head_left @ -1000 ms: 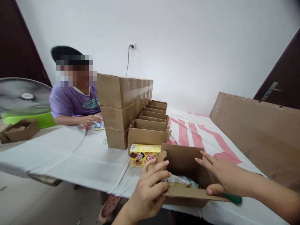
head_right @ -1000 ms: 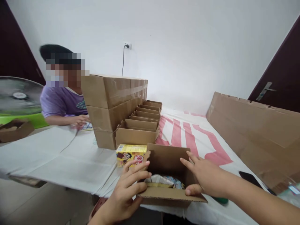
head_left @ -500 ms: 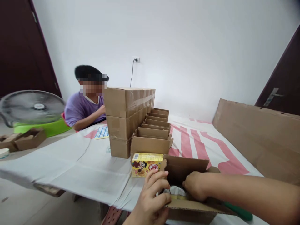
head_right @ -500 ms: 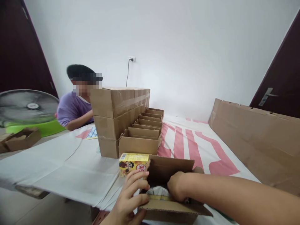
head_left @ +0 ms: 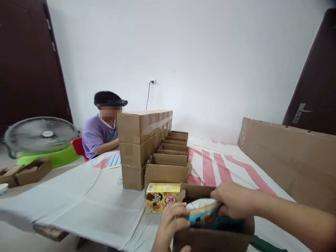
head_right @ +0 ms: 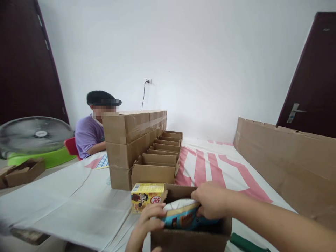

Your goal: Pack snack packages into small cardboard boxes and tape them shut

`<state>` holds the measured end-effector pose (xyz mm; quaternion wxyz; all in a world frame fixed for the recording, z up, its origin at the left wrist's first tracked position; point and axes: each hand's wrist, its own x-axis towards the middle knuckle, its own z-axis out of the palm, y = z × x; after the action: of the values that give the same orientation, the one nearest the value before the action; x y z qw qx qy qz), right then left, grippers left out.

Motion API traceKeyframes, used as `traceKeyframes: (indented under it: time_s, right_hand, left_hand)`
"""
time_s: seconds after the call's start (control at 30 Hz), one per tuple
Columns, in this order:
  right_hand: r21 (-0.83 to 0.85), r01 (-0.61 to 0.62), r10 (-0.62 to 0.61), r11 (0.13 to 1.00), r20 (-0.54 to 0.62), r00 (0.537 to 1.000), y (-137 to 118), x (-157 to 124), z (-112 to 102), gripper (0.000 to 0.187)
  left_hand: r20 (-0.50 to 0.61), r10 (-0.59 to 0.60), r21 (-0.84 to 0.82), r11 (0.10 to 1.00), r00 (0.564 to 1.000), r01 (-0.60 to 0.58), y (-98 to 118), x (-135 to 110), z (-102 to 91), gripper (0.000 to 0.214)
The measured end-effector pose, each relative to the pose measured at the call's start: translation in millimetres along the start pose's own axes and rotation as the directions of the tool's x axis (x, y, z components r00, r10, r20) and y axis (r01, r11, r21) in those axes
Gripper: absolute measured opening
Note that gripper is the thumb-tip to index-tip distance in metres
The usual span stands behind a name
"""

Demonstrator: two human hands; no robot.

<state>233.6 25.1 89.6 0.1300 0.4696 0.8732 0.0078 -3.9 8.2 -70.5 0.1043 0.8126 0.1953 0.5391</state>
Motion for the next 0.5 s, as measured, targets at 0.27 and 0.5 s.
traceKeyframes:
  time_s: [0.27,0.5]
  right_hand:
    - [0.333,0.044,0.025,0.942,-0.199,0.980,51.9,3.6,-73.5,0.022]
    - [0.605,0.014,0.290,0.796,-0.402,0.869,114.0,93.2,-84.5,0.051]
  left_hand:
    - [0.010,-0.330,-0.272,0.908,0.944,0.320,-12.2,119.9,-25.7,0.104]
    - [0.085,-0.601,-0.382,0.717,0.795,0.583,-98.2,224.3,-36.6,0.060]
